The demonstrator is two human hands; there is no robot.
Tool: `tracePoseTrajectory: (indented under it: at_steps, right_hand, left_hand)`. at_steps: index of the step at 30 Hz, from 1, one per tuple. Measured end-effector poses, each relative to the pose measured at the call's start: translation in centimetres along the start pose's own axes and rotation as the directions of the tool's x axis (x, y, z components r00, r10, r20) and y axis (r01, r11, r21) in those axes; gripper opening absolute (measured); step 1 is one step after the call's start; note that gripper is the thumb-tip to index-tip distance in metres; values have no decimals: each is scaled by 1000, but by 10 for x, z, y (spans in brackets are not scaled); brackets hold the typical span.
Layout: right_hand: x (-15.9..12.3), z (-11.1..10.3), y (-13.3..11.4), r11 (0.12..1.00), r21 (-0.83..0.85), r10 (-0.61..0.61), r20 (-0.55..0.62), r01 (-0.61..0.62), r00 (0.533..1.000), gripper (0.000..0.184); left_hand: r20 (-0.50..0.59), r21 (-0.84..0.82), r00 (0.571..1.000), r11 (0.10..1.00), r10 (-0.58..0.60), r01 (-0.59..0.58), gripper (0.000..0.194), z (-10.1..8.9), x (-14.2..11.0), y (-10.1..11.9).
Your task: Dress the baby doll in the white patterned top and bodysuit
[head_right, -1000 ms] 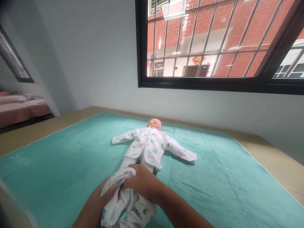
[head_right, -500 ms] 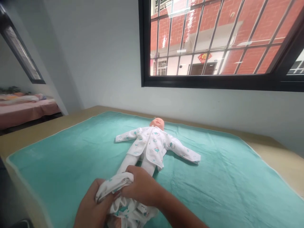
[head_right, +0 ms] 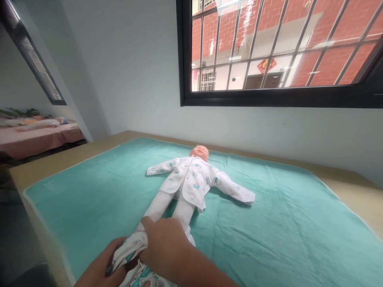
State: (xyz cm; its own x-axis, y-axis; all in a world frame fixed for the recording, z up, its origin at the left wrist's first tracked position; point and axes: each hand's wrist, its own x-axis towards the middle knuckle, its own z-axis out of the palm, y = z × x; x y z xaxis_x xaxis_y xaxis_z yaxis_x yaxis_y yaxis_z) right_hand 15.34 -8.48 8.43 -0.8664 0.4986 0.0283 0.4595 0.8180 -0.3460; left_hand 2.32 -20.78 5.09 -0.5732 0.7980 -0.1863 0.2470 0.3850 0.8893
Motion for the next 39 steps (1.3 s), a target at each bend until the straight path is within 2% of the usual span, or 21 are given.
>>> tracePoseTrajectory:
  at_steps: [4,8,11,15,17,20,23,26,28,30,33,36,37,39]
  right_hand:
    - [-3,2,1,997,78,21,-31,-18,999,40]
    - [-8,-8,2,968,237,86,-28,-77,996,57]
    - [-13,-27,6,903,423,75,21,-77,997,63]
    - [-18,-47,13,787,615,-23,104,-47,994,65]
    - [-19,-51,15,755,655,-45,122,-46,992,70]
    - [-22,-53,15,747,662,-37,135,-62,990,75]
    - [-25,-55,12,786,617,-60,144,-42,988,78]
    - [-25,-52,6,827,561,-79,62,31,995,72]
    - [-21,-44,5,853,520,-58,-1,51,998,63]
    - [-17,-32,7,885,461,-55,-28,62,998,63]
    - [-12,-13,15,926,354,-113,-65,129,991,72]
    - [-9,1,23,941,283,-153,-128,184,980,72]
    - [-9,4,25,938,290,-150,-157,191,976,72]
    - [-9,8,28,919,342,-128,-213,197,969,73]
  left_hand:
    - [68,-138,997,989,-35,44,52,3,1,9]
    - [32,-281,998,958,-56,62,52,4,-3,20]
    - [6,-356,999,933,-54,52,46,1,-5,27]
    - [48,-456,998,890,31,-6,36,-4,2,28]
    - [98,-518,993,855,63,-3,40,-4,9,25]
    - [192,-580,980,812,50,72,58,-1,20,24]
    - [209,-592,977,800,34,99,71,5,24,26]
    - [188,-598,980,799,70,58,74,8,24,30]
    - [184,-559,978,829,94,25,73,6,23,31]
    - [196,-490,975,872,102,7,69,0,24,30]
    - [335,-458,931,889,144,27,70,-13,29,25]
    - [481,-545,846,834,228,85,96,-20,38,17]
    - [484,-569,841,817,244,91,100,-20,42,14]
    - [433,-598,872,797,231,85,90,-15,47,8]
